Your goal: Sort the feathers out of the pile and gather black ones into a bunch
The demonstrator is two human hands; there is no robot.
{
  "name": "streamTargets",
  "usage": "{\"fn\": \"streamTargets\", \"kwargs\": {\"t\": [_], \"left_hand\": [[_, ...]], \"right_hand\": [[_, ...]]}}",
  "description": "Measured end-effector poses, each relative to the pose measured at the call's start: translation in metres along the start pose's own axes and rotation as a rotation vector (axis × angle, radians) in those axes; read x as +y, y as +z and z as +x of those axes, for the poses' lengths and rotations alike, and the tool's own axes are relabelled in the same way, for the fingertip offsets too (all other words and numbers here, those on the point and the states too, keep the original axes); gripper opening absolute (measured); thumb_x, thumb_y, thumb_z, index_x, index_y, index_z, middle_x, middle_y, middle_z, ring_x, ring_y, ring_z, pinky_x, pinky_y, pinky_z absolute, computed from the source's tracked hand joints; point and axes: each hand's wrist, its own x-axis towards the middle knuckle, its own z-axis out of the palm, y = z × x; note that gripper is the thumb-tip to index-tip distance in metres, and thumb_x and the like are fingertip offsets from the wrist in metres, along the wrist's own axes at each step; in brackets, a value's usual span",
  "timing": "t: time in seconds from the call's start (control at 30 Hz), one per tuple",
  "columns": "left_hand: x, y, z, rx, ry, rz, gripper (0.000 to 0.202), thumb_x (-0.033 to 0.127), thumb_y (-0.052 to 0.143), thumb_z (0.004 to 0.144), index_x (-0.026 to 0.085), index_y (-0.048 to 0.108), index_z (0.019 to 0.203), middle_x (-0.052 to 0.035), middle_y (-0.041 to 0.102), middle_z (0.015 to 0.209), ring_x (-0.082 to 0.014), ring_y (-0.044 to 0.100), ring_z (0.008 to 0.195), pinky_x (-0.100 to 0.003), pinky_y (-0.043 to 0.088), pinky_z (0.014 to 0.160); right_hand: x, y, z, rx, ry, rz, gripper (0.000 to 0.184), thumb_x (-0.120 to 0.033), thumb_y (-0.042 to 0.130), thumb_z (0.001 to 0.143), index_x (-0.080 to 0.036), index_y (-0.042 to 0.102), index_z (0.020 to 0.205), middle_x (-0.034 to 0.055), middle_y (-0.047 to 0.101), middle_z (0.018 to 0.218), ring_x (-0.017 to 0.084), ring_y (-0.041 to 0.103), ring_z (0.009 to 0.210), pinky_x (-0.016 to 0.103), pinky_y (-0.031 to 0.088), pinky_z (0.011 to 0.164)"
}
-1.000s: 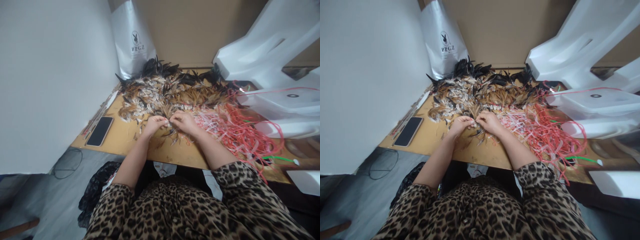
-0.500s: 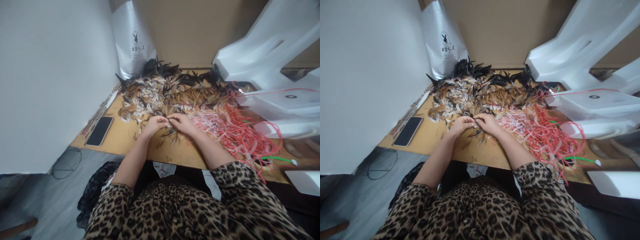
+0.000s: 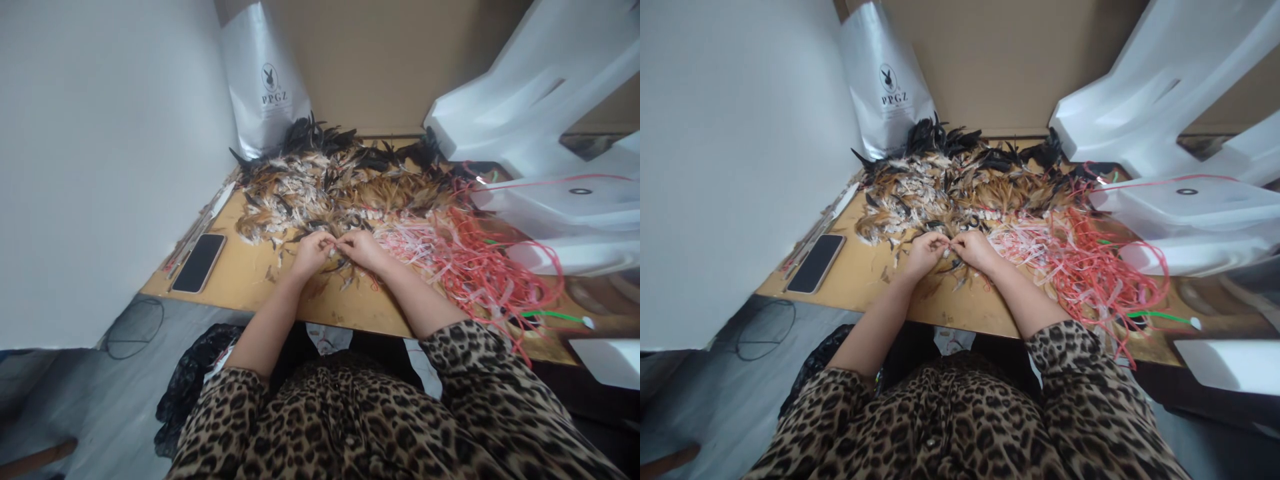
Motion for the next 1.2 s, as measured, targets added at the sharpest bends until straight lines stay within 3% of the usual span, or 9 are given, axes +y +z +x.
{"fn": "streamTargets", "kwargs": {"t": [0.1,0.23,0.53,0.73,0.93,1.07,1.2], "left_hand": [[0.000,0.000,-0.001,0.034,0.088,0.106,0.015,0.013,0.052,0.071,0.018,0.064,0.079,-0.0035,0.062,0.077,-0.0115,0.055,0.069,-0.024,0.044,0.069],[0.000,0.000,0.000,0.084,0.064,0.150,0.012,0.016,0.055,0.072,0.018,0.065,0.079,-0.0051,0.063,0.080,-0.0132,0.057,0.071,-0.026,0.045,0.070],[0.000,-0.003,0.001,0.062,0.134,0.190,0.012,0.018,0.056,0.074,0.020,0.067,0.074,-0.0048,0.065,0.076,-0.0155,0.058,0.076,-0.027,0.043,0.074],[0.002,-0.004,0.001,0.043,0.117,0.184,0.011,0.018,0.056,0.074,0.020,0.067,0.074,-0.0043,0.065,0.076,-0.0156,0.057,0.076,-0.028,0.043,0.075],[0.001,-0.004,0.001,0.028,0.117,0.219,0.012,0.017,0.055,0.074,0.020,0.067,0.074,-0.0040,0.065,0.076,-0.0154,0.057,0.075,-0.027,0.042,0.074],[-0.001,-0.004,0.001,0.036,0.136,0.225,0.012,0.015,0.055,0.073,0.019,0.066,0.074,-0.0041,0.065,0.076,-0.0152,0.057,0.075,-0.027,0.043,0.073],[-0.001,-0.004,0.001,0.062,0.154,0.228,0.010,0.015,0.056,0.074,0.018,0.066,0.074,-0.0041,0.065,0.075,-0.0142,0.058,0.075,-0.026,0.043,0.073]], "right_hand": [[0.001,0.001,0.001,-0.009,0.025,0.020,0.019,-0.021,0.053,0.073,-0.016,0.072,0.073,0.0030,0.067,0.067,0.012,0.055,0.059,0.022,0.038,0.059],[0.005,0.003,0.003,-0.027,0.098,0.127,0.020,-0.024,0.054,0.072,-0.016,0.072,0.074,0.0019,0.067,0.065,0.011,0.054,0.057,0.021,0.038,0.056],[0.010,-0.001,0.008,-0.154,0.158,0.377,0.027,-0.030,0.060,0.067,-0.014,0.071,0.085,-0.0025,0.058,0.056,0.007,0.045,0.050,0.020,0.035,0.051],[0.015,0.002,0.009,-0.141,0.182,0.446,0.022,-0.032,0.059,0.068,-0.013,0.067,0.078,-0.0032,0.054,0.054,0.007,0.043,0.048,0.019,0.032,0.048],[0.008,0.003,0.008,-0.107,0.278,0.604,0.019,-0.030,0.057,0.067,-0.014,0.058,0.077,-0.0013,0.057,0.057,0.008,0.049,0.048,0.021,0.039,0.049],[0.010,0.002,0.007,-0.092,0.187,0.554,0.031,-0.029,0.057,0.066,-0.013,0.059,0.093,-0.0045,0.052,0.056,0.008,0.045,0.048,0.021,0.037,0.049],[0.013,0.002,0.008,-0.095,0.130,0.359,0.024,-0.028,0.056,0.069,-0.013,0.066,0.085,-0.0015,0.055,0.061,0.008,0.045,0.054,0.021,0.035,0.053]]}}
